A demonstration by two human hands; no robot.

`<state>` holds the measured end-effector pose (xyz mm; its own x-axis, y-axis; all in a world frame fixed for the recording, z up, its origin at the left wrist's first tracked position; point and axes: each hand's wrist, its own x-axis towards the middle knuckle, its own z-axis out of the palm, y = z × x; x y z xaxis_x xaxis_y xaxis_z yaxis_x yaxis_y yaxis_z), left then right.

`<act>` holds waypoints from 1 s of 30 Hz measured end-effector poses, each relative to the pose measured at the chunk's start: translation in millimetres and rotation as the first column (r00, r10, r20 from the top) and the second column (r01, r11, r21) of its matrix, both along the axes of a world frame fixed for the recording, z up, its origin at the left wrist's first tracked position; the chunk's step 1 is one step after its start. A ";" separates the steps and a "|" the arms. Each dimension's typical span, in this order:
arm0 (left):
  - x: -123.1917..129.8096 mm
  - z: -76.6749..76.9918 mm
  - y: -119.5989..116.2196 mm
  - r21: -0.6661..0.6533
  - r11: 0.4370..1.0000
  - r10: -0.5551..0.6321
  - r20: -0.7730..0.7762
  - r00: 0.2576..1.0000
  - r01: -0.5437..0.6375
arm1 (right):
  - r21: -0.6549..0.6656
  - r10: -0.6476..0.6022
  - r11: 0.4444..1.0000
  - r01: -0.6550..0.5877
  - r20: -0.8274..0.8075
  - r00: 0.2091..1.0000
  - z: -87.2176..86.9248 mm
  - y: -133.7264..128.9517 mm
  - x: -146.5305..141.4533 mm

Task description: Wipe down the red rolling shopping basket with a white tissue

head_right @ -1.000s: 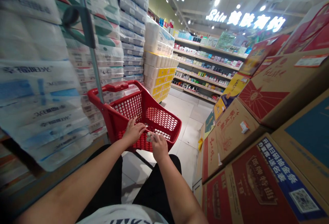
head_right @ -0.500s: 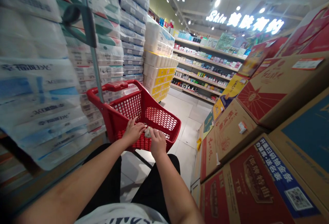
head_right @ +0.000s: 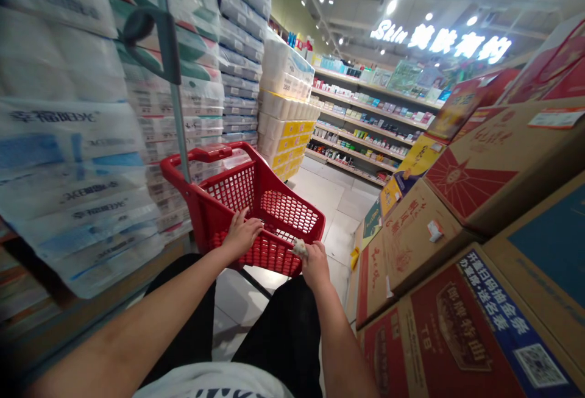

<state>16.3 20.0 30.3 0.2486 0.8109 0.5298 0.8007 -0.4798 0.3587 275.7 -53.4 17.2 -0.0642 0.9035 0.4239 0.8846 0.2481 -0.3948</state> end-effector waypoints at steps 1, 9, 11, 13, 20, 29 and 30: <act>2.7 -0.3 0.2 0.003 1.000 0.004 0.013 1.000 -0.004 | -0.001 0.005 1.000 -0.005 -0.014 1.000 -2.1 -0.1 7.3; 14.2 -6.6 -0.2 0.024 1.000 -0.020 0.007 1.000 0.020 | -0.018 0.016 1.000 -0.020 -0.201 0.980 -21.8 -2.3 20.5; 12.2 -6.6 3.8 0.019 0.999 -0.042 -0.010 0.999 0.042 | 0.020 -0.005 1.000 0.010 -0.207 0.978 -26.1 -5.1 16.6; 8.9 -4.8 10.5 -0.002 0.998 -0.066 -0.028 0.997 0.066 | 0.051 -0.031 0.998 0.041 -0.193 0.981 -28.9 -7.1 11.3; 0.1 0.4 29.8 -0.085 0.996 -0.044 -0.088 0.995 0.037 | 0.135 -0.111 0.983 0.124 -0.101 0.989 -38.0 -13.0 -14.7; 24.3 -23.2 0.3 -0.016 0.999 -0.038 -0.060 0.998 0.037 | 0.171 -0.043 0.984 0.047 -0.028 0.999 -35.4 -9.7 -36.1; 27.5 -24.7 -2.3 -0.035 0.995 -0.099 -0.078 0.992 0.097 | 0.147 -0.036 0.988 0.041 -0.041 0.999 -34.2 -5.8 -36.2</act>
<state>43.9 17.7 5.6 0.3680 0.7960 0.4805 0.7767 -0.5473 0.3117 239.4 -59.1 -17.0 -0.0118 0.8321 0.5544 0.8799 0.2721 -0.3896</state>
